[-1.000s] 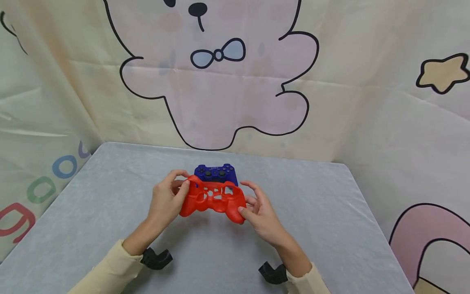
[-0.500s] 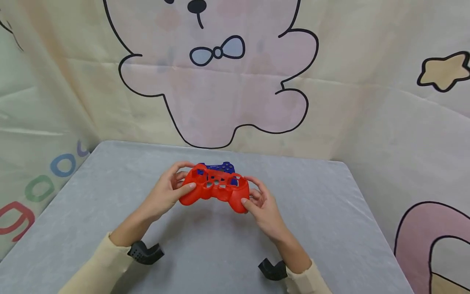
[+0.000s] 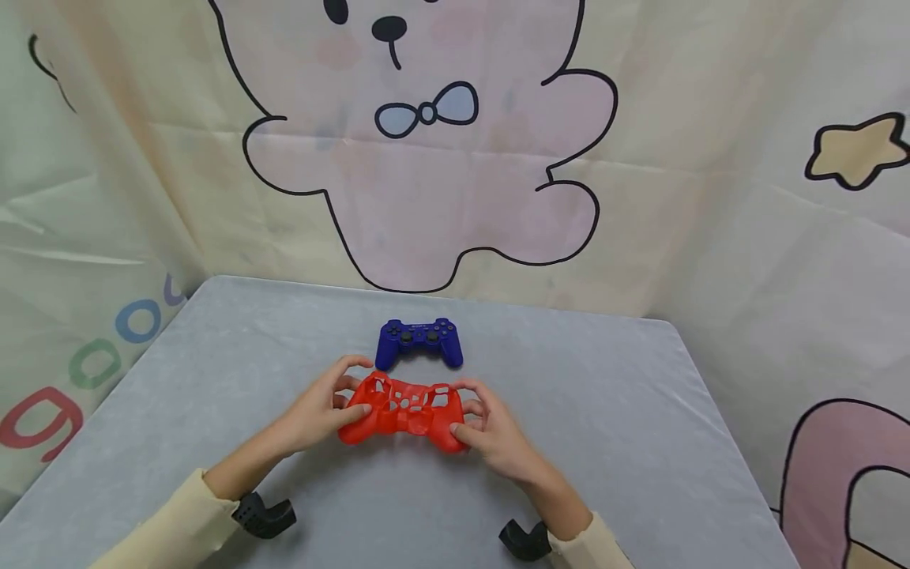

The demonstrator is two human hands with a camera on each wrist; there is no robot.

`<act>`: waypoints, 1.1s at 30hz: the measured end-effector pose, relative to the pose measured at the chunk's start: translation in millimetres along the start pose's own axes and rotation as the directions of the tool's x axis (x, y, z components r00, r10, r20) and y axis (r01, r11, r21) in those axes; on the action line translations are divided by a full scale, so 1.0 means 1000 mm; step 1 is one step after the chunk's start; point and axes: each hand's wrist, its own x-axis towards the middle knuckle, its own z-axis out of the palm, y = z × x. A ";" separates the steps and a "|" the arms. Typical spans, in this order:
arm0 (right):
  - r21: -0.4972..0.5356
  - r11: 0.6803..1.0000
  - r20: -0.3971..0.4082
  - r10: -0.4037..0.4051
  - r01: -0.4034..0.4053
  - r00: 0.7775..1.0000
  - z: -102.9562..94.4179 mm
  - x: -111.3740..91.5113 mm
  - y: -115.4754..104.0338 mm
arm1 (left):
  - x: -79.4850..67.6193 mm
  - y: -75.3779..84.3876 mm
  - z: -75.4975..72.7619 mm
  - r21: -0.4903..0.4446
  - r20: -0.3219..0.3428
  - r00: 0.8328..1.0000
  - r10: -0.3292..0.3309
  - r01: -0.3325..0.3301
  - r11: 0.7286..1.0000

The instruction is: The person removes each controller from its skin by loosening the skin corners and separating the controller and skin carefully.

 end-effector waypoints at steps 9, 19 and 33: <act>-0.003 1.000 0.045 0.004 -0.004 0.999 0.006 0.004 0.024 | 0.004 -0.026 -0.006 -0.063 0.141 0.990 0.011 -0.003 0.998; -0.144 0.988 0.025 0.064 -0.060 0.998 0.006 0.001 0.032 | 0.003 -0.036 0.005 0.268 0.128 0.991 0.028 -0.062 0.961; -0.701 0.677 -0.232 0.079 -0.223 0.969 0.013 -0.004 0.015 | 0.005 -0.030 0.006 0.370 0.067 0.998 0.020 -0.043 0.928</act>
